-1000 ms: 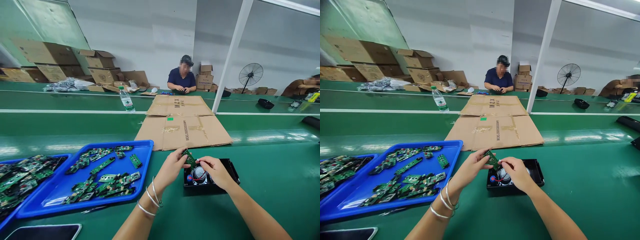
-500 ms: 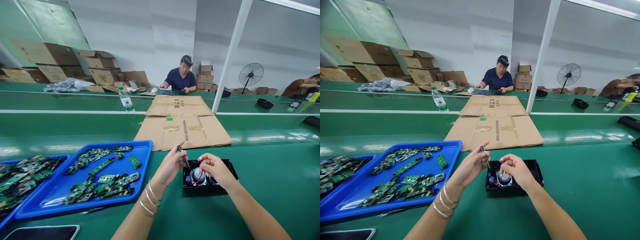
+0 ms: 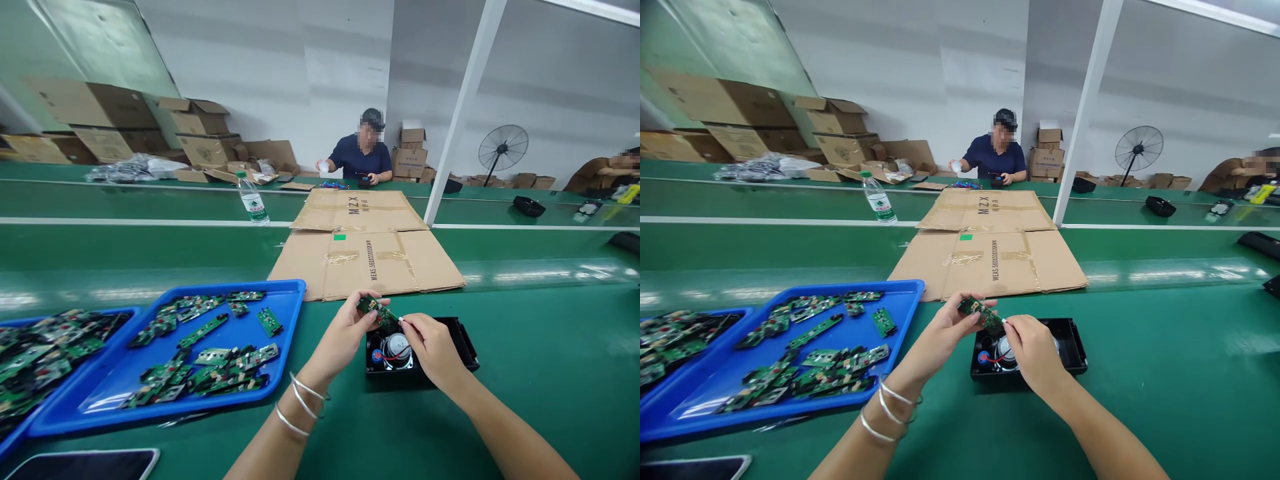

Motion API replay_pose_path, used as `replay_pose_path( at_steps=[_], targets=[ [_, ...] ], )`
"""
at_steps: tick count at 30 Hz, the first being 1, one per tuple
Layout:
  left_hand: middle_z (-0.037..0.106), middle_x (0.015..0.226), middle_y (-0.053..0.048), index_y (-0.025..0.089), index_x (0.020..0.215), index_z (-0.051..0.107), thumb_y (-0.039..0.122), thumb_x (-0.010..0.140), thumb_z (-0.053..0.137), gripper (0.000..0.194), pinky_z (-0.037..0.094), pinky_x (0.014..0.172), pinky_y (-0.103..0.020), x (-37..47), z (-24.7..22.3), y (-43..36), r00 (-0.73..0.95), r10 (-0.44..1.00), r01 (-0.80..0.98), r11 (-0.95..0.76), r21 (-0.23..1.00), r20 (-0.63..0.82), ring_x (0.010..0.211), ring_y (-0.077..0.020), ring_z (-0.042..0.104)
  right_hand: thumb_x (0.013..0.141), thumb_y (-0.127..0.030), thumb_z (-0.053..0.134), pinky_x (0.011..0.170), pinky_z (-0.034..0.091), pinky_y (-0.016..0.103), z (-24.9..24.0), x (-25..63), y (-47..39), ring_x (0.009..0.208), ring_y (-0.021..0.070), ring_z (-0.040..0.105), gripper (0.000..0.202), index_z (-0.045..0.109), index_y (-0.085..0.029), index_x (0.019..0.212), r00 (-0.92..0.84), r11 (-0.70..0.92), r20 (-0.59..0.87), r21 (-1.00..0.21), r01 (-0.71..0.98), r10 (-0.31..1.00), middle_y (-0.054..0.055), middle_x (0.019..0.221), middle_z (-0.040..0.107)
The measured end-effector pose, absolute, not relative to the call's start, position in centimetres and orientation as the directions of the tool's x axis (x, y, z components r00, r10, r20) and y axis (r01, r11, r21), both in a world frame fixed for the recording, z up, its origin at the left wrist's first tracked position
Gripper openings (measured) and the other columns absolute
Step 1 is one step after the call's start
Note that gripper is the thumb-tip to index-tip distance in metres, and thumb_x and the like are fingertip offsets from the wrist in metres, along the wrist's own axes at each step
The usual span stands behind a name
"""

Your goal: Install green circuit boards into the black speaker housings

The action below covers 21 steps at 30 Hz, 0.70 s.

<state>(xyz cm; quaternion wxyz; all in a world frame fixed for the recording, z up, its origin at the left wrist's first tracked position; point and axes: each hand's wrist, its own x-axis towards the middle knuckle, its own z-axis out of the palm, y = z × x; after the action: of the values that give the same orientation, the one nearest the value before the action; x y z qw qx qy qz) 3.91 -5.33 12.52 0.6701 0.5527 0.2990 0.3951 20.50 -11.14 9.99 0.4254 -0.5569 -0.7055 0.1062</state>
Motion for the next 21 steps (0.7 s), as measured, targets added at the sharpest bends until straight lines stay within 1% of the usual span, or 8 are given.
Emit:
replay_pose_path(
  at_steps=[3, 6, 8, 14, 18, 21],
  targets=[
    [0.057, 0.120, -0.008, 0.021, 0.103, 0.049, 0.026, 0.082, 0.055, 0.022, 0.047, 0.088, -0.036, 4.9, 12.1, -6.0, 0.446, 0.891, -0.196, 0.010, 0.981, 0.080, 0.107, -0.0214, 0.053, 0.091, -0.024, 0.034, 0.056, 0.035, 0.024, 10.2, 20.3, -11.4, 0.059, 0.0135, 0.049, 0.028, 0.050, -0.018, 0.068, -0.047, 0.345, 0.457, -0.595, 0.726, 0.888, 0.002, 0.063, 0.054],
    [0.060, 0.113, -0.007, 0.019, 0.100, 0.053, 0.027, 0.083, 0.052, 0.019, 0.047, 0.090, -0.037, 5.8, 11.9, -6.7, 0.475, 0.875, -0.208, 0.007, 0.978, 0.095, 0.101, -0.0206, 0.057, 0.090, -0.025, 0.035, 0.052, 0.031, 0.023, 10.4, 20.1, -11.6, 0.053, 0.0118, 0.045, 0.031, 0.045, -0.018, 0.062, -0.039, 0.323, 0.420, -0.632, 0.705, 0.907, -0.001, 0.056, 0.048],
    [0.061, 0.109, -0.007, 0.018, 0.097, 0.055, 0.027, 0.083, 0.053, 0.017, 0.047, 0.091, -0.038, 6.3, 12.0, -7.1, 0.490, 0.866, -0.223, 0.015, 0.975, 0.098, 0.097, -0.0209, 0.059, 0.090, -0.025, 0.035, 0.052, 0.031, 0.023, 10.5, 20.0, -11.6, 0.053, 0.0117, 0.045, 0.030, 0.045, -0.018, 0.062, -0.014, 0.310, 0.416, -0.655, 0.689, 0.909, 0.000, 0.056, 0.049],
    [0.063, 0.111, -0.008, 0.018, 0.092, 0.055, 0.028, 0.081, 0.057, 0.015, 0.046, 0.090, -0.037, 6.8, 12.0, -7.8, 0.455, 0.888, -0.281, 0.064, 0.958, 0.074, 0.100, -0.0223, 0.059, 0.089, -0.027, 0.036, 0.055, 0.033, 0.023, 10.4, 20.0, -11.6, 0.055, 0.0129, 0.049, 0.031, 0.048, -0.018, 0.062, 0.020, 0.259, 0.371, -0.685, 0.681, 0.928, 0.002, 0.058, 0.053],
    [0.061, 0.115, -0.009, 0.019, 0.092, 0.056, 0.030, 0.082, 0.057, 0.016, 0.047, 0.086, -0.035, 7.1, 11.6, -8.1, 0.421, 0.902, -0.279, 0.032, 0.960, 0.093, 0.103, -0.0235, 0.058, 0.089, -0.028, 0.036, 0.053, 0.033, 0.023, 10.7, 19.9, -11.7, 0.053, 0.0127, 0.049, 0.032, 0.048, -0.018, 0.061, 0.030, 0.254, 0.359, -0.714, 0.652, 0.933, 0.002, 0.056, 0.054],
    [0.060, 0.118, -0.009, 0.019, 0.090, 0.054, 0.031, 0.084, 0.055, 0.013, 0.046, 0.087, -0.036, 7.3, 11.4, -8.4, 0.401, 0.909, -0.285, 0.006, 0.958, 0.113, 0.105, -0.0238, 0.057, 0.089, -0.029, 0.037, 0.053, 0.034, 0.023, 11.0, 19.9, -11.8, 0.052, 0.0122, 0.049, 0.033, 0.047, -0.018, 0.059, 0.035, 0.254, 0.341, -0.762, 0.596, 0.940, 0.001, 0.055, 0.055]
  ],
)
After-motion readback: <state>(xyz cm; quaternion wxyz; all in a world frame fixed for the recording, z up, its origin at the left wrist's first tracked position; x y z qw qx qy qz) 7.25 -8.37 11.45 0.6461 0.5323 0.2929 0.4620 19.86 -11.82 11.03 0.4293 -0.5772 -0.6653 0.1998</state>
